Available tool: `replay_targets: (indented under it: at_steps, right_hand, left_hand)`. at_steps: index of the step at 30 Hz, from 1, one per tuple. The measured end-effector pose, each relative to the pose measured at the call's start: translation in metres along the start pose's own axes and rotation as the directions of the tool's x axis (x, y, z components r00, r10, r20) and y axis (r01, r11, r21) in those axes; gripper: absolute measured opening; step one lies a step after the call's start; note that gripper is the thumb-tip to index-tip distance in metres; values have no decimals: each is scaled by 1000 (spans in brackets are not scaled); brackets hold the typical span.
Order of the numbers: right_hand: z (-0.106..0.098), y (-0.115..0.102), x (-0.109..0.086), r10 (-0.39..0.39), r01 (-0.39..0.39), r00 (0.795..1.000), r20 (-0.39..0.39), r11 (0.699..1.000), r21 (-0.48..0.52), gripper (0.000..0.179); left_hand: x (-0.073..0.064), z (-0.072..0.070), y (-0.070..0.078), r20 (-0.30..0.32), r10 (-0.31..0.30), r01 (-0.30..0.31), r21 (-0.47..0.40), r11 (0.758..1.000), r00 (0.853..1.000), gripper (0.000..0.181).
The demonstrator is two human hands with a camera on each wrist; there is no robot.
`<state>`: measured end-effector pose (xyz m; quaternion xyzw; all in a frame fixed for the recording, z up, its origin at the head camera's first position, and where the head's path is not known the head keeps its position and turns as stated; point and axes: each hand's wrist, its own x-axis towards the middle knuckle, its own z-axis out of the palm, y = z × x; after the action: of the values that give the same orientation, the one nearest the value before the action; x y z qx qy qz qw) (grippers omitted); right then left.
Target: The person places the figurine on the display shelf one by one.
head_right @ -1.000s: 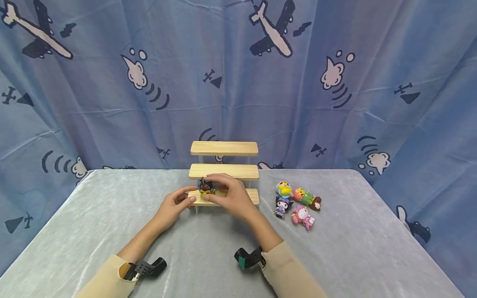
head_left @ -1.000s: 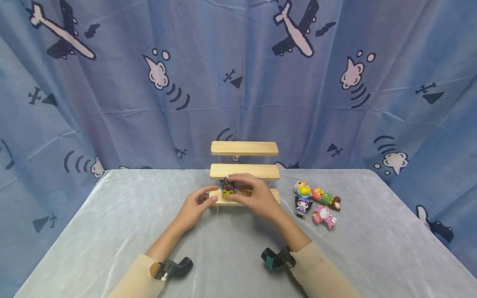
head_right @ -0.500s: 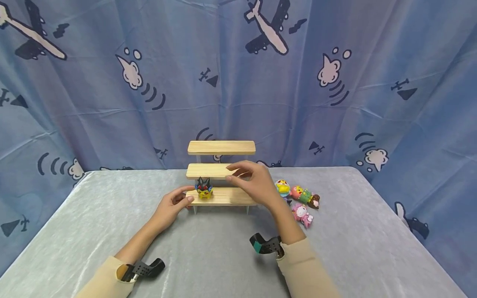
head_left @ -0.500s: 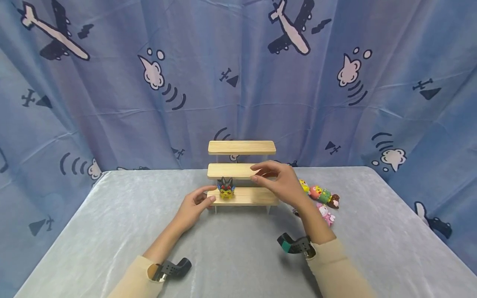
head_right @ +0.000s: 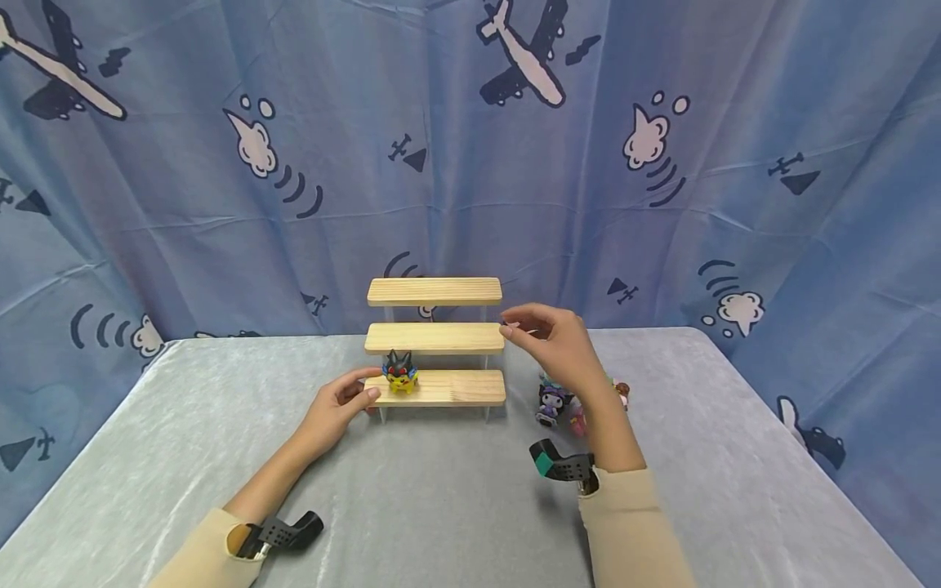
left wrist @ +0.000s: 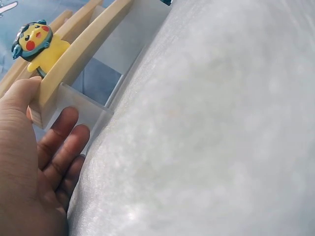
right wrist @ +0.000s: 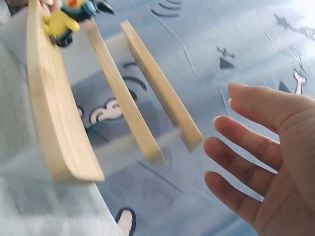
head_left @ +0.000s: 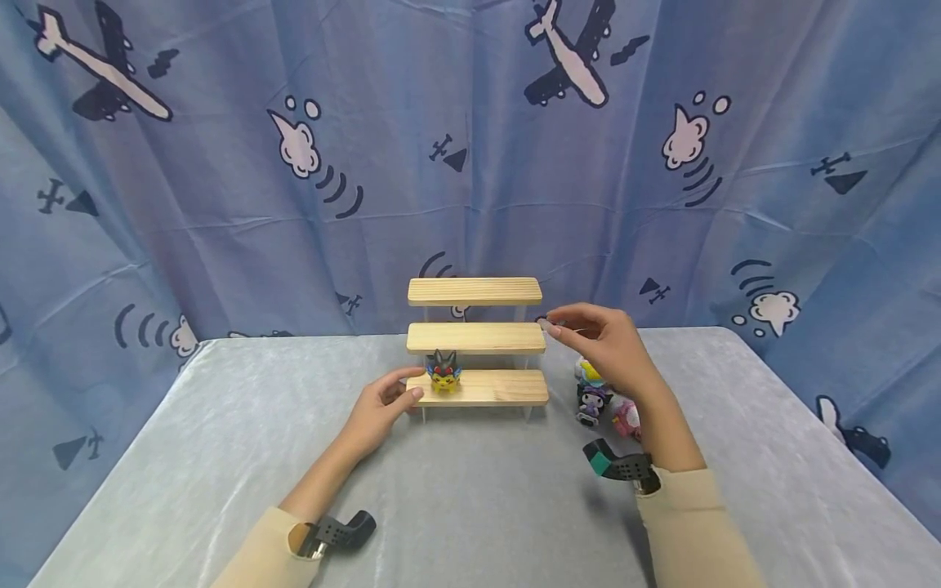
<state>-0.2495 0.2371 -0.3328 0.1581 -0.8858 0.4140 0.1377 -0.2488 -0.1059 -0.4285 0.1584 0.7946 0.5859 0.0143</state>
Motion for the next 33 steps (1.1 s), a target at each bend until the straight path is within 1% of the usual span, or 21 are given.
replay_targets:
  at_steps: [5, 9, 12, 15, 19, 27, 33]
  right_hand:
    - [-8, 21, -3, 30, -32, 999, -40, 999, -37, 30]
    - [-11, 37, -6, 90, -94, 994, -56, 993, -65, 33]
    - [-12, 46, -7, 136, -141, 989, -62, 988, -69, 35]
    - [-13, 53, -8, 166, -170, 984, -58, 983, -71, 37]
    - [-12, 61, -10, 202, -206, 978, -48, 973, -103, 40]
    - [-9, 78, -11, 254, -256, 967, -33, 955, -148, 41]
    - [-5, 88, -11, 288, -282, 958, 13, 946, -158, 41]
  left_hand:
    - [7, 2, -20, -17, 1, -1, 1, 1000, 1000, 38]
    - [8, 2, -27, -17, 15, -15, -6, 1000, 1000, 39]
    - [8, 2, -27, -13, 17, -17, -14, 1000, 1000, 39]
    - [8, 2, -27, -12, 11, -12, -16, 1000, 1000, 39]
    - [8, 4, -26, -15, 4, -5, -18, 1000, 1000, 39]
    - [8, 4, -25, -13, -1, 1, -14, 1000, 1000, 39]
    - [7, 2, -26, -17, 14, -14, -17, 1000, 1000, 40]
